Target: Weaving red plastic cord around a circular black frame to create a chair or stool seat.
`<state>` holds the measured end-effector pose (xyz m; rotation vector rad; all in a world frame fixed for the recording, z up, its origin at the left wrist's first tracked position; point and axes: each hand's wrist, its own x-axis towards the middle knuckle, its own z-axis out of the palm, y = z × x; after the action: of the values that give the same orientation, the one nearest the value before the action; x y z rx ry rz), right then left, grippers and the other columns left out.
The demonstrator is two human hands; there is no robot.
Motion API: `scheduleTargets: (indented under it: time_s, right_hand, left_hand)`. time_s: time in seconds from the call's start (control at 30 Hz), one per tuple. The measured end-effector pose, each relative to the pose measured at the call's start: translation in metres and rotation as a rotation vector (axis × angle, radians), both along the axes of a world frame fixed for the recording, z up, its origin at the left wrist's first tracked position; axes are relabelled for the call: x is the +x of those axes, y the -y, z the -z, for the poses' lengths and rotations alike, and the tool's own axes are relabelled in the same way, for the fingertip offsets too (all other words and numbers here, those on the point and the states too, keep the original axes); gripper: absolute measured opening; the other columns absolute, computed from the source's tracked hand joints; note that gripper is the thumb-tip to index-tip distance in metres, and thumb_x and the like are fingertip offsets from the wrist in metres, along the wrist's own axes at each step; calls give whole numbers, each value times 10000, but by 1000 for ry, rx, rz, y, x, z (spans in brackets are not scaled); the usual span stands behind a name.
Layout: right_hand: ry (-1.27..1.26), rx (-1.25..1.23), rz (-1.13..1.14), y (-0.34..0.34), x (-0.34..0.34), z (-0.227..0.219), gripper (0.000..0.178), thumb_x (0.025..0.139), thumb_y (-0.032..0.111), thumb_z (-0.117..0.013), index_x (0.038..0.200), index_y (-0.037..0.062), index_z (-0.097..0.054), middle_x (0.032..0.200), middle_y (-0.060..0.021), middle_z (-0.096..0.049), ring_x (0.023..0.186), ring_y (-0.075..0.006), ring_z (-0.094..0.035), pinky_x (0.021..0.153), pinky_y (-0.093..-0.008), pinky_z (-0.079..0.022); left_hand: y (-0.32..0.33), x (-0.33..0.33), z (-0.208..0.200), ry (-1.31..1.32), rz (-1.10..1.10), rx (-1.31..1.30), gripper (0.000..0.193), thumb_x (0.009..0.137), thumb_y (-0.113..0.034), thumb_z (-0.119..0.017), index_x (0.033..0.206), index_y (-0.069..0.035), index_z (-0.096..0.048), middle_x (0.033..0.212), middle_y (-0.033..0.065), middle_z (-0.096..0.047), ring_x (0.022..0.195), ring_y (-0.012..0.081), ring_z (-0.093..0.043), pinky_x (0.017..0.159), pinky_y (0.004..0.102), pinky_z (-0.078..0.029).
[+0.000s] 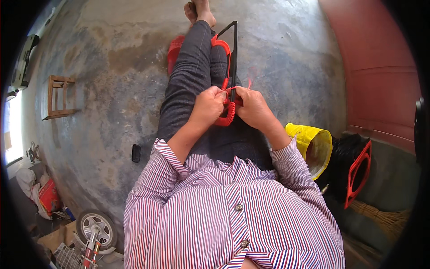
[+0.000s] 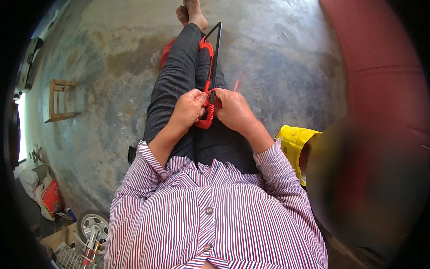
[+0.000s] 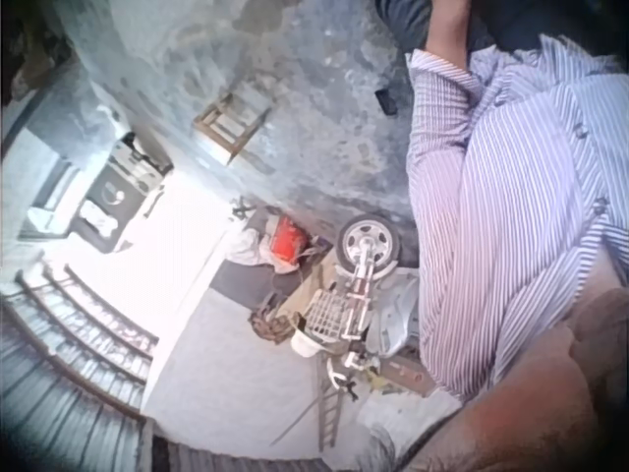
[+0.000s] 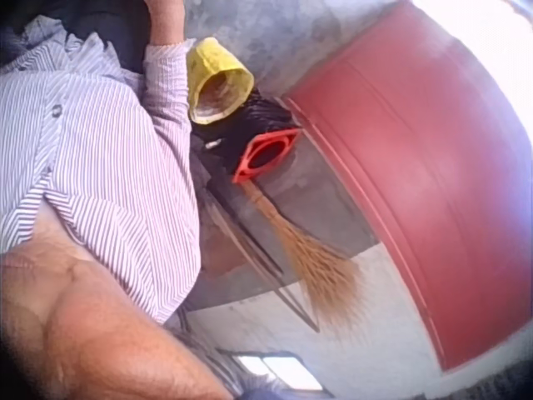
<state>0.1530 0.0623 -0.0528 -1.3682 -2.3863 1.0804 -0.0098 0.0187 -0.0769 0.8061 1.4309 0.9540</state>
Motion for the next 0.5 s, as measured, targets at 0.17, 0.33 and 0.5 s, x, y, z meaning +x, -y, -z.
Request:
scheduleTargets:
  time_s: [0.17,0.33,0.5]
  right_hand:
    - [-392,43,170,10,13,-31,245,754,47,-687,993,26,-639,1024,-144,-621,917,-265,-637,790,-340,-517]
    - [-437,337,13,17,21,-52,260,829,51,-659,1085,19,-630,1145,-119,-606,1030,-251,-614,925,-348,-470]
    - [-1486,-347,366,-2,102,-97,200,1005,192,-441,1014,53,-585,689,-32,-531,669,-151,-539,667,-315,-457]
  left_hand:
    - [-1,-3,-54,248,-208,79,153,965,-132,-516,843,-56,-570,630,-42,-523,481,28,-417,421,188,-309]
    - [9,6,-78,584,-50,17,210,974,-200,-506,831,-58,-566,607,9,-517,447,46,-362,425,192,-285]
    - [2,1,-46,502,-104,-1,208,961,-223,-533,830,-72,-590,655,-21,-527,453,45,-366,434,211,-301]
